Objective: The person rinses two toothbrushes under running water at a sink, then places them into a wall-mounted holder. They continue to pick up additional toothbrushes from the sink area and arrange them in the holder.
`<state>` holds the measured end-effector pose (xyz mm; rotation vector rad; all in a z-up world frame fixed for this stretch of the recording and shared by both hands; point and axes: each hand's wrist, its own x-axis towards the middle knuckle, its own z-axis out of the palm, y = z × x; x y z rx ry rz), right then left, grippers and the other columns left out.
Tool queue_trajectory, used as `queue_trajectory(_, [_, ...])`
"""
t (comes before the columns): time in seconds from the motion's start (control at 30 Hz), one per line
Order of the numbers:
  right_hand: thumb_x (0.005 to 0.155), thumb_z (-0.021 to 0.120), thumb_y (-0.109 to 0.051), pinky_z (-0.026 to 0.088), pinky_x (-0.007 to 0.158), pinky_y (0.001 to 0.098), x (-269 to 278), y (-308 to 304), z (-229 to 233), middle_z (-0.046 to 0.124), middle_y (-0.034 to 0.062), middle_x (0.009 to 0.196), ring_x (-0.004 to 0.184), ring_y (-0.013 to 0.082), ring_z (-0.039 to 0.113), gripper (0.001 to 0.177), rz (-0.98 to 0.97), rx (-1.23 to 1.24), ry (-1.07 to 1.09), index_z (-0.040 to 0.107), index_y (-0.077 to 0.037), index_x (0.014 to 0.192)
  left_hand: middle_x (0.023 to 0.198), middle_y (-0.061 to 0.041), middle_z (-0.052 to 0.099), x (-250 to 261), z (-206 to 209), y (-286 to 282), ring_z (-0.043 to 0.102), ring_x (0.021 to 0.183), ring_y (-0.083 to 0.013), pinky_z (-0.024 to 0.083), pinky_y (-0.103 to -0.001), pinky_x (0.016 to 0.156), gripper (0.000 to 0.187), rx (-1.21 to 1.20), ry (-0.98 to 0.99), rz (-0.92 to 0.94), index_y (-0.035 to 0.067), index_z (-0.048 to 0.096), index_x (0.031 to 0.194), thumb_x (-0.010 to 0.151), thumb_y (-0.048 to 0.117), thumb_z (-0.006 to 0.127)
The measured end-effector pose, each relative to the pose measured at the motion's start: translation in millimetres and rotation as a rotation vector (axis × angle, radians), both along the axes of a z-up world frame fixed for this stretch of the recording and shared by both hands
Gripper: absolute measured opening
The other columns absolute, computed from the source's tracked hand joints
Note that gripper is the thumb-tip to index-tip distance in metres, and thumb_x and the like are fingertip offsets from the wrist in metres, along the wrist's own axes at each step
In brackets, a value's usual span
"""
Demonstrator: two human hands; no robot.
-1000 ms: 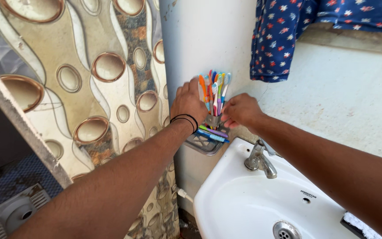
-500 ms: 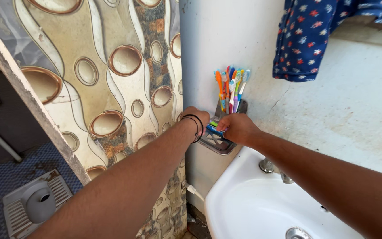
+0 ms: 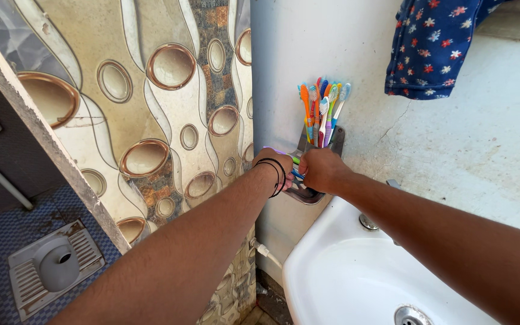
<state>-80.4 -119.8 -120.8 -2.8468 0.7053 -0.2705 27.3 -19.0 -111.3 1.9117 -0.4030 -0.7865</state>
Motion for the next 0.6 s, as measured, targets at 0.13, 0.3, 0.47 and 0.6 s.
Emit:
queue_trajectory(0.13, [0.075, 0.084, -0.014, 0.059, 0.077, 0.0339, 4, 1, 12, 0.076, 0.0103, 0.09, 0.083, 0.0226, 0.072, 0.02, -0.143, 0.237, 0.026, 0.076, -0.01, 0.092, 0.074, -0.016, 0.072, 5, 0, 0, 0.07, 0.056, -0.0246, 0.055, -0.035, 0.044, 0.016, -0.01, 0.03, 0.039, -0.002, 0.07, 0.094, 0.096, 0.01, 0.058])
queue_trajectory(0.3, [0.077, 0.08, -0.01, 0.057, 0.065, 0.0323, 4, 8, 24, 0.07, 0.0075, 0.08, 0.072, 0.0161, 0.066, 0.015, -0.156, 0.736, -0.12, 0.073, -0.003, 0.088, 0.084, -0.016, 0.076, 19, -11, -1, 0.075, 0.065, -0.0248, 0.061, -0.035, 0.051, 0.02, -0.042, 0.105, 0.076, -0.004, 0.068, 0.104, 0.097, 0.014, 0.064])
queue_trajectory(0.47, [0.079, 0.077, -0.005, 0.056, 0.069, 0.0315, -1, 10, 37, 0.066, 0.007, 0.084, 0.075, 0.0155, 0.063, 0.02, -0.036, 0.939, -0.153, 0.072, -0.004, 0.098, 0.088, -0.019, 0.076, 38, -16, 2, 0.076, 0.067, -0.0276, 0.064, -0.034, 0.054, 0.021, -0.271, 0.124, 0.033, -0.004, 0.069, 0.101, 0.094, 0.016, 0.072])
queue_trajectory(0.6, [0.078, 0.075, -0.005, 0.06, 0.084, 0.0319, -4, 19, 55, 0.075, 0.009, 0.097, 0.088, 0.0164, 0.072, 0.029, 0.061, 1.073, -0.159, 0.071, -0.001, 0.107, 0.087, -0.016, 0.075, 49, -3, 19, 0.074, 0.067, -0.0248, 0.062, -0.032, 0.056, 0.021, -0.296, 0.09, -0.051, -0.001, 0.068, 0.099, 0.092, 0.018, 0.075])
